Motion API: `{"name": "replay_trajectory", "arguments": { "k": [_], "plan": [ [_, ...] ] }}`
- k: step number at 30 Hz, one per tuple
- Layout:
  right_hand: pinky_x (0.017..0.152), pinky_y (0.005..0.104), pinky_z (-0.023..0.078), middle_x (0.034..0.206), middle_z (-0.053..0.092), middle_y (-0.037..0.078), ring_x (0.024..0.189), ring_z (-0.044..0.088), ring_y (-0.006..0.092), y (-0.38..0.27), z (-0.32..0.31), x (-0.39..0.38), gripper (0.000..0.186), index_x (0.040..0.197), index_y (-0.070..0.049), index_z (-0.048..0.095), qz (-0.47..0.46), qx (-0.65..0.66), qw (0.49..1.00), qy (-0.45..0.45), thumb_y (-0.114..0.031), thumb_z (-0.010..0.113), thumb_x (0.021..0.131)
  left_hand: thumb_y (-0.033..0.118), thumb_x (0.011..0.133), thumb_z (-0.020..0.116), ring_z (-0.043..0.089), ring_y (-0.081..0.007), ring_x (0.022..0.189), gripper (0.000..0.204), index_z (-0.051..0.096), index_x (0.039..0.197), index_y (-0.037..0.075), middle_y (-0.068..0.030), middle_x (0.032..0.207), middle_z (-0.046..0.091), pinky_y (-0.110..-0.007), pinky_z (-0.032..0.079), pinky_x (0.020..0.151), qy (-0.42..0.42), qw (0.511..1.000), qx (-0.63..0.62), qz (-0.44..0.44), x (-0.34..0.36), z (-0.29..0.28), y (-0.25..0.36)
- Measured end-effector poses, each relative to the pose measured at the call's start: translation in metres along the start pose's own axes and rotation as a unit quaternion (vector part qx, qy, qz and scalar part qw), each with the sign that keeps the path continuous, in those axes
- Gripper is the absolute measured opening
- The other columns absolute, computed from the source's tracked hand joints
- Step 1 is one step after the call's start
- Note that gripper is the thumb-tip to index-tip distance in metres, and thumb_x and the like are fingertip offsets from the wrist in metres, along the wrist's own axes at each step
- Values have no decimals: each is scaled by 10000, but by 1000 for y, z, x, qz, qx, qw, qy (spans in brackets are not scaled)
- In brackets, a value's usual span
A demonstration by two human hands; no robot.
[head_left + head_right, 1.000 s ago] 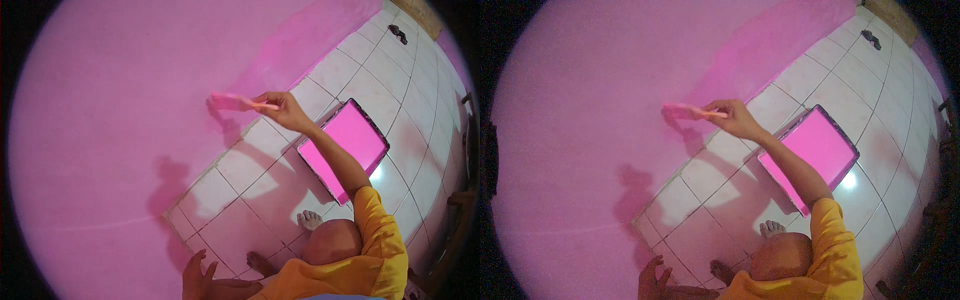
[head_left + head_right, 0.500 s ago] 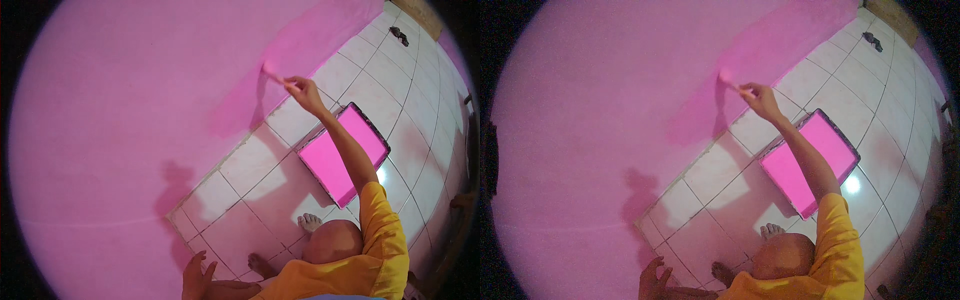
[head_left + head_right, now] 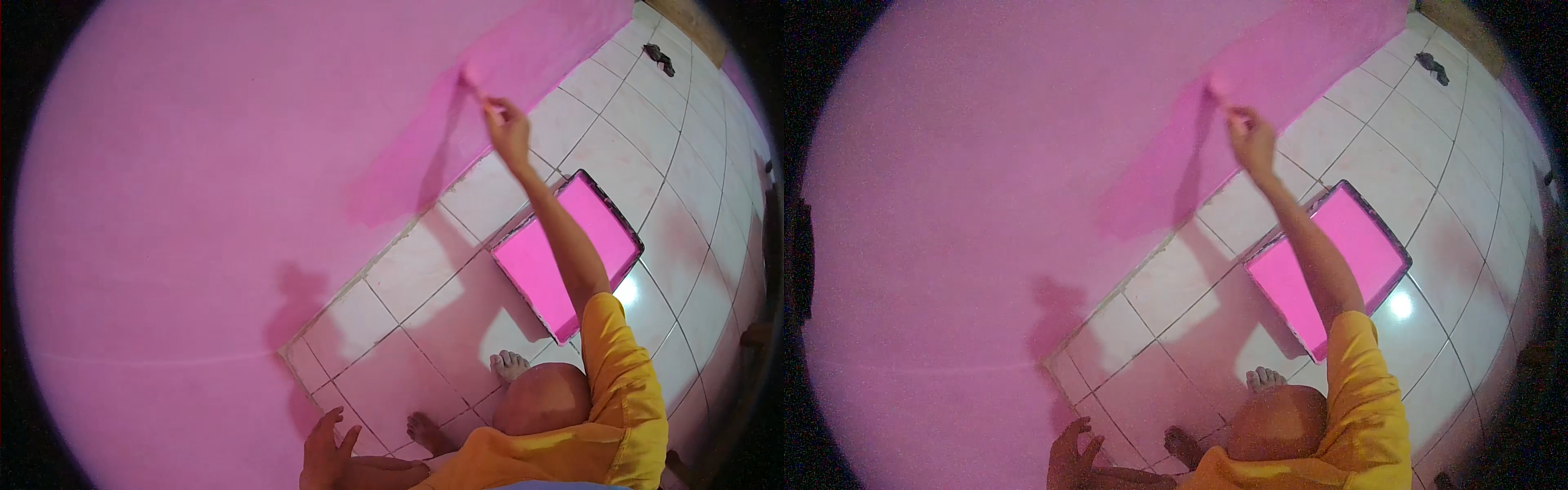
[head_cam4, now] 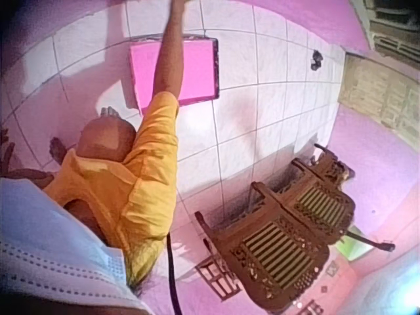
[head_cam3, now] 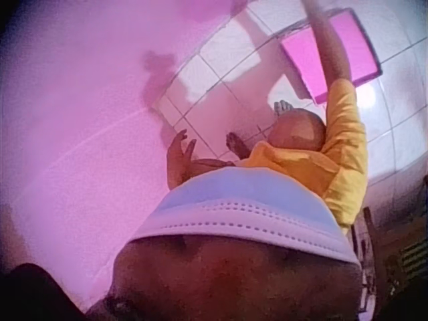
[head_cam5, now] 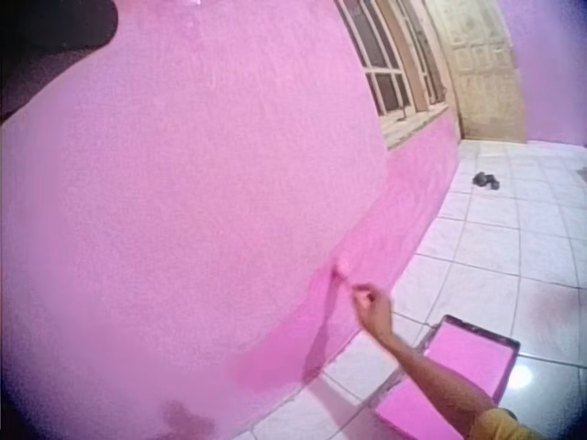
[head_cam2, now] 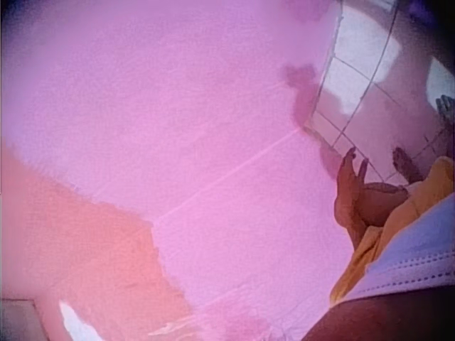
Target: The person paints a wall with pink paint using a brush, dipping the brush into a paint tray on the floor.
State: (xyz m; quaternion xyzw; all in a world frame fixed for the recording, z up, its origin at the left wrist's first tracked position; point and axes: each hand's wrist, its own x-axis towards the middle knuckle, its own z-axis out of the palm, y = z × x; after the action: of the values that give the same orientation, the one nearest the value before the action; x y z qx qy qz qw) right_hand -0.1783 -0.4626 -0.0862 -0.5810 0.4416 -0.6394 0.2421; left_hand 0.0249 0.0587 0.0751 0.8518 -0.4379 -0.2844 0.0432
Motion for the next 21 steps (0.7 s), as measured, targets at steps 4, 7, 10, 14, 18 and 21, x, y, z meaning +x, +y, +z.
{"name": "replay_trajectory", "arguments": {
  "k": [4,7,10,14,18,21],
  "plan": [
    [588,310,464,740,650,132,642,595,138,-93,3,-53,207,971,-6,657,72,58,959,-269,-155,632,829,205,865,598,563,-345,1037,403,501,1228,59,-196,1106,592,-402,445,904,-6,1000,-1,-15,-1,-3,5],
    [615,233,437,775,644,29,700,540,56,-82,-8,-34,203,997,3,655,-17,59,935,-349,-148,629,865,200,863,599,559,-342,1045,416,493,1237,51,-191,1114,588,-399,447,905,-4,1000,-2,4,2,1,-3],
    [624,223,445,820,666,43,714,554,63,-39,-24,29,231,1014,0,658,3,94,979,-181,-169,643,858,316,814,670,571,-338,1029,511,505,1209,37,-188,1070,605,-420,461,859,18,1000,-1,6,-1,0,-1],
    [518,290,446,652,649,130,566,577,121,-20,-47,84,300,956,4,673,43,-79,993,74,-271,655,835,330,812,669,564,-337,1042,529,497,1214,32,-189,1093,593,-421,459,865,6,1000,-3,14,-7,-1,-5],
    [510,296,425,657,632,143,558,561,127,-7,-30,83,243,960,-11,666,-53,-85,994,48,-219,624,839,202,861,604,554,-337,1055,427,489,1240,43,-186,1124,583,-395,448,907,22,996,-85,-1,-10,11,-7],
    [507,272,412,651,606,83,557,523,98,-45,12,15,193,981,0,648,-41,54,996,-58,-113,594,835,177,839,625,551,-334,1061,443,491,1238,37,-183,1131,578,-392,450,907,14,1000,-18,7,-10,-3,3]
  ]
}}
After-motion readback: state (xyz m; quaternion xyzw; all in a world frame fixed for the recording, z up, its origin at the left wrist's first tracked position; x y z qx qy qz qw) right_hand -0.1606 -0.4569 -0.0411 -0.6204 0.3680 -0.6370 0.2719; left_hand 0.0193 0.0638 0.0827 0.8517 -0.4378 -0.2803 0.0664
